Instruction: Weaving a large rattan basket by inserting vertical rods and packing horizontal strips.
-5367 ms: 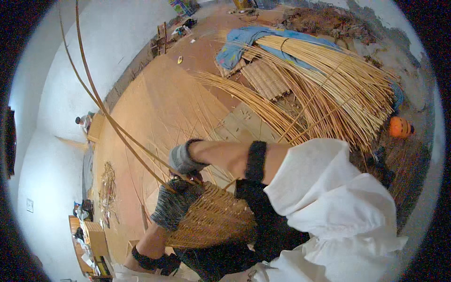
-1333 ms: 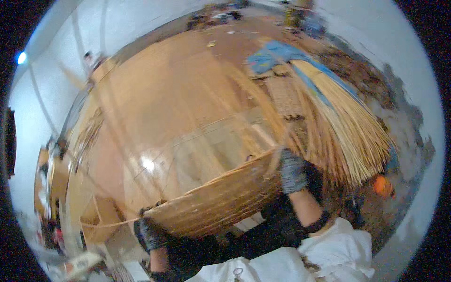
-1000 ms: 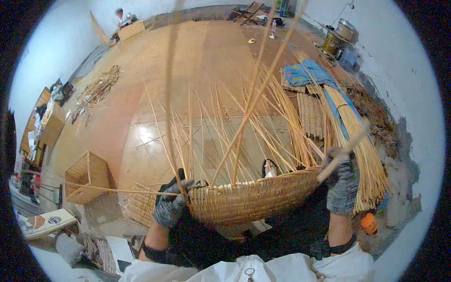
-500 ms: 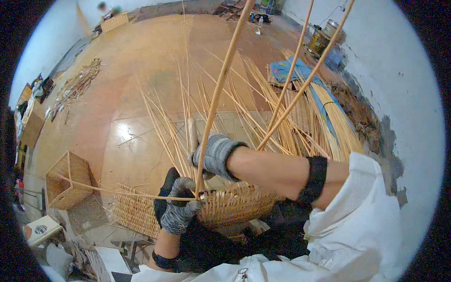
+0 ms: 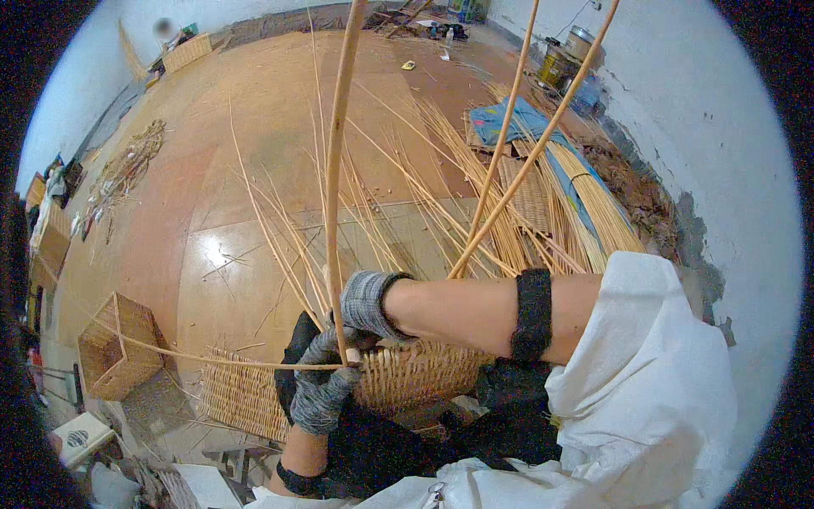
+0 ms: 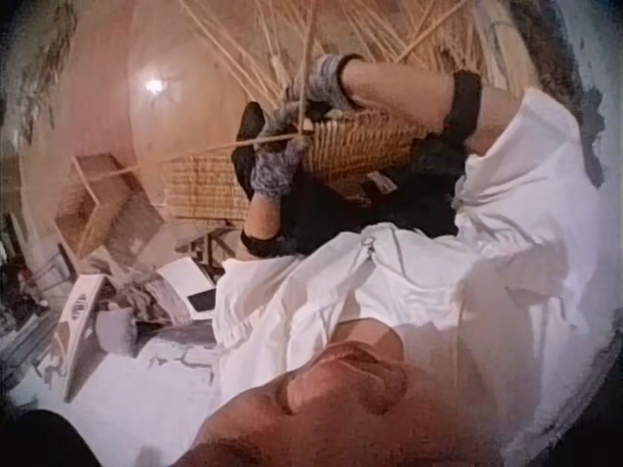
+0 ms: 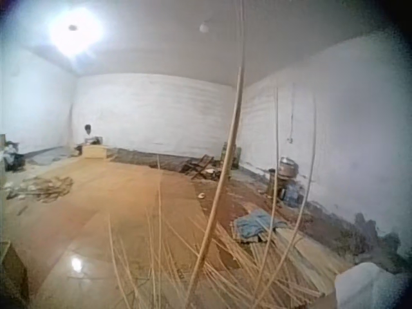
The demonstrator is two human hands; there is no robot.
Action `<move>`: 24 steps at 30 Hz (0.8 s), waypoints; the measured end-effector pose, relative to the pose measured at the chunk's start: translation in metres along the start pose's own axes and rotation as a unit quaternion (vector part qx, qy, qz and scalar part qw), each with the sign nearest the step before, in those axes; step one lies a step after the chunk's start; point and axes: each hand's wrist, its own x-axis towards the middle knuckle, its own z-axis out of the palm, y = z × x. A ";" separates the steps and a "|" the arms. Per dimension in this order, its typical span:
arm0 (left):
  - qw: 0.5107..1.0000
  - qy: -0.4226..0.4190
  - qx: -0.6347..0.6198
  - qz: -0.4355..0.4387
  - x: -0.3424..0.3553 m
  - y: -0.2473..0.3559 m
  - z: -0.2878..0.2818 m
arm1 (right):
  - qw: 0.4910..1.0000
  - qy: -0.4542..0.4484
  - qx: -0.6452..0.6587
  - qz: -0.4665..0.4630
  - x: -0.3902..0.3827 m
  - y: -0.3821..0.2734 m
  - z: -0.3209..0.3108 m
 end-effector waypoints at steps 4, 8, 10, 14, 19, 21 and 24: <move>1.000 -0.013 0.016 0.012 -0.004 0.001 -0.002 | 0.997 -0.062 -0.054 -0.007 -0.008 -0.004 0.000; 0.998 -0.035 0.042 0.004 -0.003 0.008 -0.005 | 0.988 0.007 -0.149 -0.043 -0.009 -0.013 -0.001; 0.998 -0.036 0.032 -0.027 0.001 0.008 -0.004 | 0.985 -0.073 -0.148 0.050 -0.017 -0.033 -0.019; 0.997 -0.043 0.061 0.002 0.002 0.004 -0.016 | 0.983 0.073 0.098 -0.137 -0.067 -0.038 -0.055; 0.990 -0.094 0.099 -0.038 0.001 0.015 -0.020 | 0.886 0.036 0.411 -0.209 -0.108 -0.053 -0.073; 0.993 -0.097 0.038 -0.058 0.003 0.023 -0.017 | 0.845 0.041 0.529 -0.062 -0.124 -0.047 -0.065; 0.989 -0.096 0.012 -0.108 0.005 0.019 -0.016 | 0.866 0.207 0.448 -0.076 -0.148 -0.039 -0.039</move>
